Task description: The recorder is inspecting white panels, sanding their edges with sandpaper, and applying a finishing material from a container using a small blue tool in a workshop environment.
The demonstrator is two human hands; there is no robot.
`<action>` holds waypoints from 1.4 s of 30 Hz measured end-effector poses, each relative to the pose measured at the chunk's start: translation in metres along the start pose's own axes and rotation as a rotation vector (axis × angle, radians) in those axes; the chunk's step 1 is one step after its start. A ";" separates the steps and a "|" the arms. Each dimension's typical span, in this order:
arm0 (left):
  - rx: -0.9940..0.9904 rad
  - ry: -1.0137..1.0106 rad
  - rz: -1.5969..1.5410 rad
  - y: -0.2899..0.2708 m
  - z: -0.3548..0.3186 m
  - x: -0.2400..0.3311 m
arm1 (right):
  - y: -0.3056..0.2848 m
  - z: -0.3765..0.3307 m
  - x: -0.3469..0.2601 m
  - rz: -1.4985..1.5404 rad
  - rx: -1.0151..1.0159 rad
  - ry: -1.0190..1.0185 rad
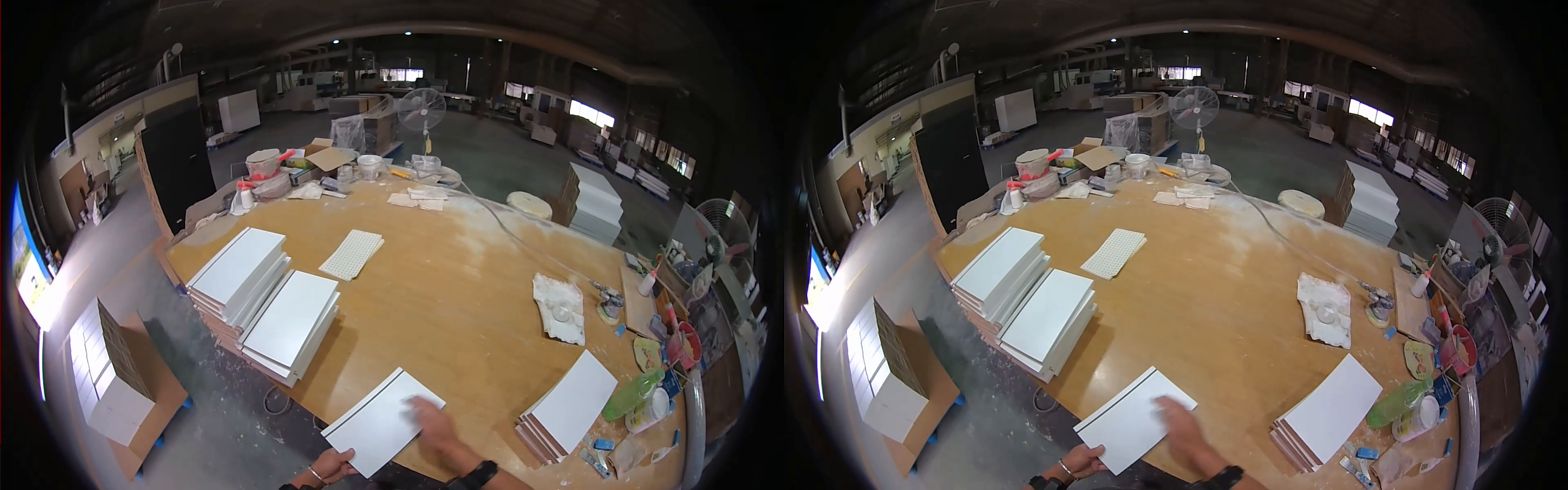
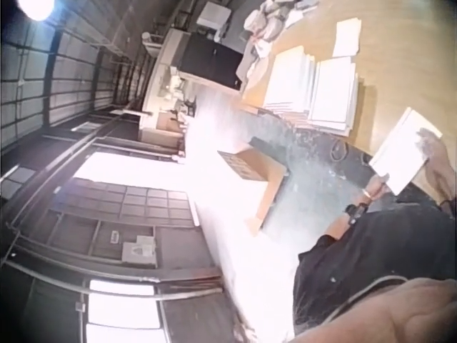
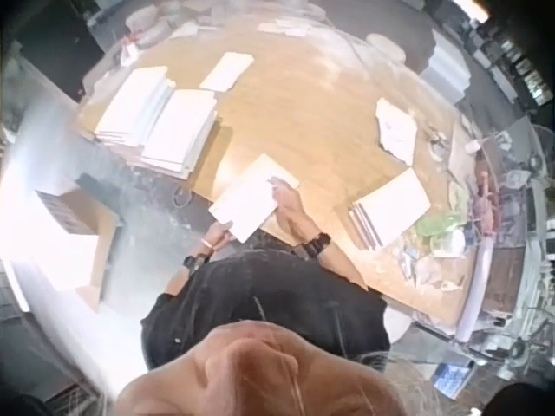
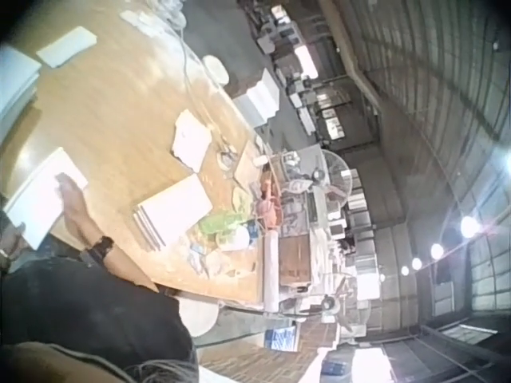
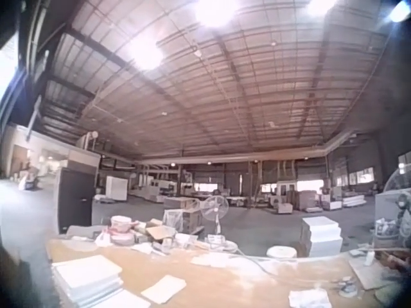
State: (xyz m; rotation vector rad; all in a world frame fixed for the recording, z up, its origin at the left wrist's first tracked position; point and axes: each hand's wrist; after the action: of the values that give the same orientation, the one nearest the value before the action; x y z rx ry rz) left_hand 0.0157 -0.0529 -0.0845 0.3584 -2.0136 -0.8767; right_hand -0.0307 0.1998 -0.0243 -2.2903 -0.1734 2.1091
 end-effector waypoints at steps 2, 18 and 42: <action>-0.036 0.049 0.107 -0.018 0.017 -0.013 | 0.065 0.005 0.022 -0.548 -0.470 -0.445; 0.114 0.359 0.255 0.068 -0.041 0.115 | -0.078 0.014 0.042 -0.934 0.320 -0.047; -0.274 0.275 0.982 0.207 0.120 0.049 | -0.118 -0.101 0.011 -0.114 0.066 0.249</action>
State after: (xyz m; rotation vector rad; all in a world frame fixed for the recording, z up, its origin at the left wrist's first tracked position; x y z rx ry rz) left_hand -0.0943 0.1206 0.0483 -0.6009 -1.4955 -0.4165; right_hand 0.0624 0.3240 -0.0157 -2.4139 -0.2181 1.7327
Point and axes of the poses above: each hand's wrist, its own z-axis towards the middle knuckle, its own y-axis out of the palm, x = y × z, and after that the axes turned 9 degrees about y, right-handed
